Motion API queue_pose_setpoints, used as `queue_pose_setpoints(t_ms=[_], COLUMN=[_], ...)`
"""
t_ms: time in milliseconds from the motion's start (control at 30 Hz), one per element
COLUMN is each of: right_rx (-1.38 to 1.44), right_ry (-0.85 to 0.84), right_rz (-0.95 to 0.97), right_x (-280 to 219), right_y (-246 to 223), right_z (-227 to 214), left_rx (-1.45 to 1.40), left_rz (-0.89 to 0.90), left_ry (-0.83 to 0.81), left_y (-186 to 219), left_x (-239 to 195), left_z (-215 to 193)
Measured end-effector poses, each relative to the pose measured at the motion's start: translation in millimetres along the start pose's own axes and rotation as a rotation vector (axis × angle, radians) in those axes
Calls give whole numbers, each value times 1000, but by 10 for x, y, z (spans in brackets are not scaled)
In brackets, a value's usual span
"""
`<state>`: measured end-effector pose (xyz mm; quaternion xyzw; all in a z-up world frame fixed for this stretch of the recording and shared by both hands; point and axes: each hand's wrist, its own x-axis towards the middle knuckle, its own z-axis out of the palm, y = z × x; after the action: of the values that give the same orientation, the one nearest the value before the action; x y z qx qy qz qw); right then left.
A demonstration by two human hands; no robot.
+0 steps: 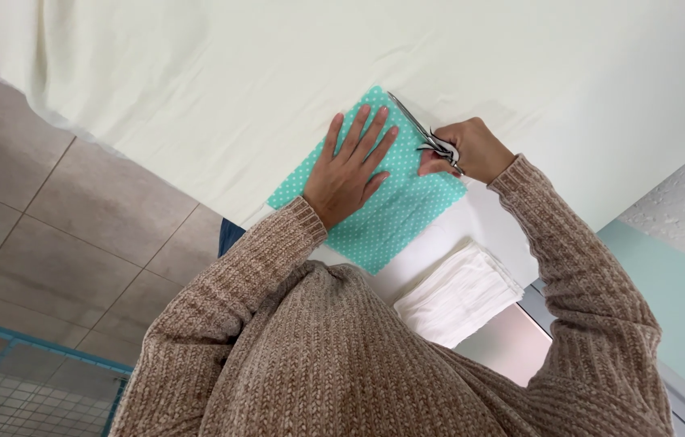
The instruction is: The person places a turquoise polka-dotted fabric on a white cloth, then uses scissors to cut the white cloth along the edges of the turquoise fabric. After cutting, the person folds the turquoise fabric and sets it aside, repeating the process with another piece of white cloth.
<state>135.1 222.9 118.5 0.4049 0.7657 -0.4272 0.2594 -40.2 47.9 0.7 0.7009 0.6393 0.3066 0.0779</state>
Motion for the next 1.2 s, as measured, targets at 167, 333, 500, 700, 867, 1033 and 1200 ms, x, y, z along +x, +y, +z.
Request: queue_pose_setpoints(t_ms=[167,333,500,700,867,1033,1200], right_rx=[44,36,-1,95,-38,22,-54], right_ry=[5,-16,-18,-26,-15,-18,-9], right_rz=[32,11,-18,41,-28,8,-42], right_x=[0,72,181,155,263,234,302], right_y=[-120,-149,-69,-179,-119,-239,-205], right_z=[-45,-66,-67,-101,-88,-124,-97], left_rx=[-19,-5,-16,-18,-29,-19,-29], left_rz=[4,5,11,13,19,15,21], left_ry=[3,5,7,0,-3,-2,-4], left_y=[-12,-6,-14,-25,-15,-9,-8], left_x=[9,1,16,22,30,16,16], left_z=[-32,-21,-50,-104,-121,-87,-88])
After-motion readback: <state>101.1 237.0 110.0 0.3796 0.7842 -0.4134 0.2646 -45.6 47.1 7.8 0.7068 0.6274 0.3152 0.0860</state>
